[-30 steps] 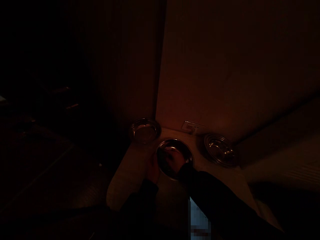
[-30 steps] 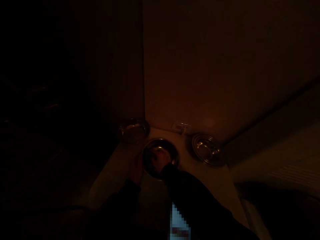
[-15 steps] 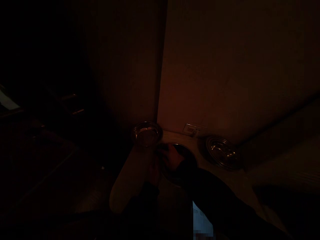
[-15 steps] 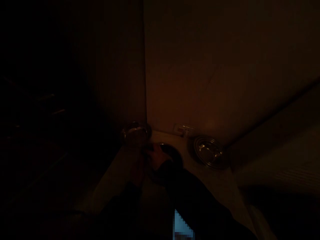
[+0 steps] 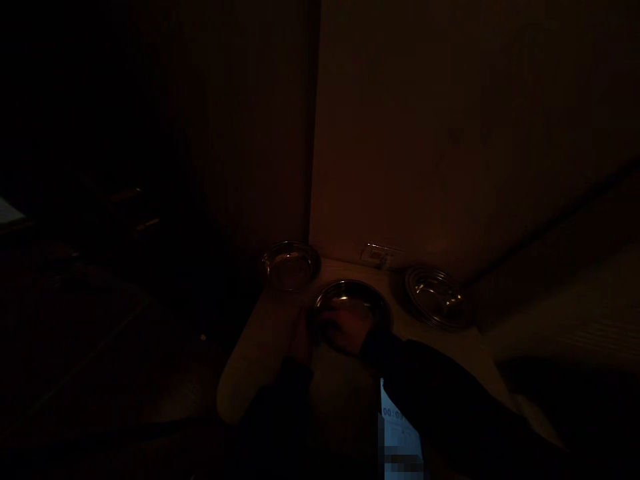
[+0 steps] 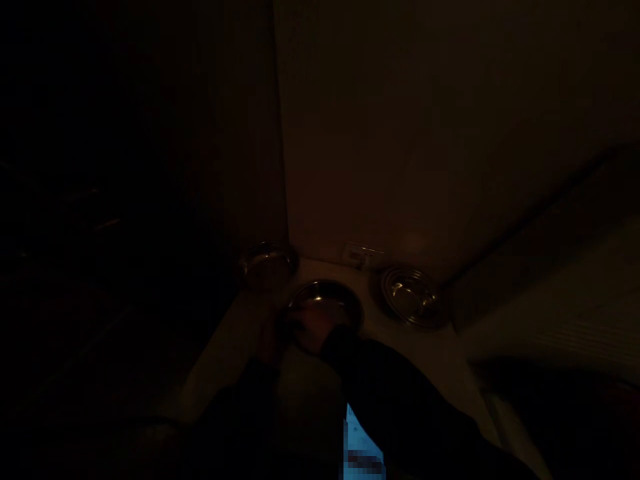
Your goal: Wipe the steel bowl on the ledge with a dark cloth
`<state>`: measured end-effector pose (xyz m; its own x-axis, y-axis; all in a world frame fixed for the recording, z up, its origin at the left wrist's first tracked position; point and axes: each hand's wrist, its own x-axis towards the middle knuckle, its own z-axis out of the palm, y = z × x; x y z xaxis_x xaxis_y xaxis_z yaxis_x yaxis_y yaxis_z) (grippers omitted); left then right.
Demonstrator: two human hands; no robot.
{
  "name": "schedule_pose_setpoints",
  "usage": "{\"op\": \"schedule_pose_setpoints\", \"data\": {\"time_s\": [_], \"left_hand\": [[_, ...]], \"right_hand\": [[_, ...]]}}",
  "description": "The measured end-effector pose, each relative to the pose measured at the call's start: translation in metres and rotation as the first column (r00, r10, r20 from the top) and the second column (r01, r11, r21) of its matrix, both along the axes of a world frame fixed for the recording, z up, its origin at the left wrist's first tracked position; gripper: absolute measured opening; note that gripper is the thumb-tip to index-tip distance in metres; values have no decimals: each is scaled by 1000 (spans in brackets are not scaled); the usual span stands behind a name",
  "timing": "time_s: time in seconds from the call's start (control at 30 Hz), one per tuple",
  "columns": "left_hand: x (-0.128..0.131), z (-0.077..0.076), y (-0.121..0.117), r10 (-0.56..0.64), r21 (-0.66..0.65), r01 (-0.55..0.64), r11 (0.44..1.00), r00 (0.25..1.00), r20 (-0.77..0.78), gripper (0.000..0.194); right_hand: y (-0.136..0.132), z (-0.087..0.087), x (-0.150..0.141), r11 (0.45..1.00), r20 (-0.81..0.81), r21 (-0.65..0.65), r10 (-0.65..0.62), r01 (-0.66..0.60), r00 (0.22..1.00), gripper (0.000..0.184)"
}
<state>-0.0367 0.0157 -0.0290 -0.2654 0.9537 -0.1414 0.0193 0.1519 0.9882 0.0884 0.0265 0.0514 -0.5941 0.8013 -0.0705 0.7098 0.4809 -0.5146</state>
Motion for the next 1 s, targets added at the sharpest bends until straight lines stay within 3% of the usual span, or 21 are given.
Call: {"op": "schedule_pose_setpoints", "data": {"time_s": [0.13, 0.3, 0.43, 0.6, 0.8, 0.9, 1.0], "left_hand": [[1, 12, -3, -53, -1, 53, 999, 998, -18, 25], [8, 18, -3, -20, -38, 21, 999, 999, 26, 26], [9, 17, -5, -42, 2, 42, 999, 999, -31, 32], [12, 19, -9, -17, -14, 16, 1000, 997, -81, 33], [19, 15, -10, 49, 13, -48, 999, 994, -101, 36], [16, 13, -9, 25, 27, -21, 999, 989, -145, 36], [12, 11, -7, 11, -2, -12, 1000, 988, -155, 35]], "right_hand": [[-5, 6, 14, 993, -2, 35, 112, -112, 994, 33], [-19, 6, 30, 980, -19, -16, 197, -197, 980, 34], [-25, 12, 62, 970, 40, -57, 240, -237, 970, 34], [-21, 17, 100, 976, 169, -91, 212, -199, 963, 37], [-51, 1, 78, 978, 122, 109, 163, -176, 979, 38], [-50, -5, 98, 965, 238, 195, 126, -174, 963, 36], [-22, -10, 128, 949, 349, 291, 15, -124, 937, 36]]}}
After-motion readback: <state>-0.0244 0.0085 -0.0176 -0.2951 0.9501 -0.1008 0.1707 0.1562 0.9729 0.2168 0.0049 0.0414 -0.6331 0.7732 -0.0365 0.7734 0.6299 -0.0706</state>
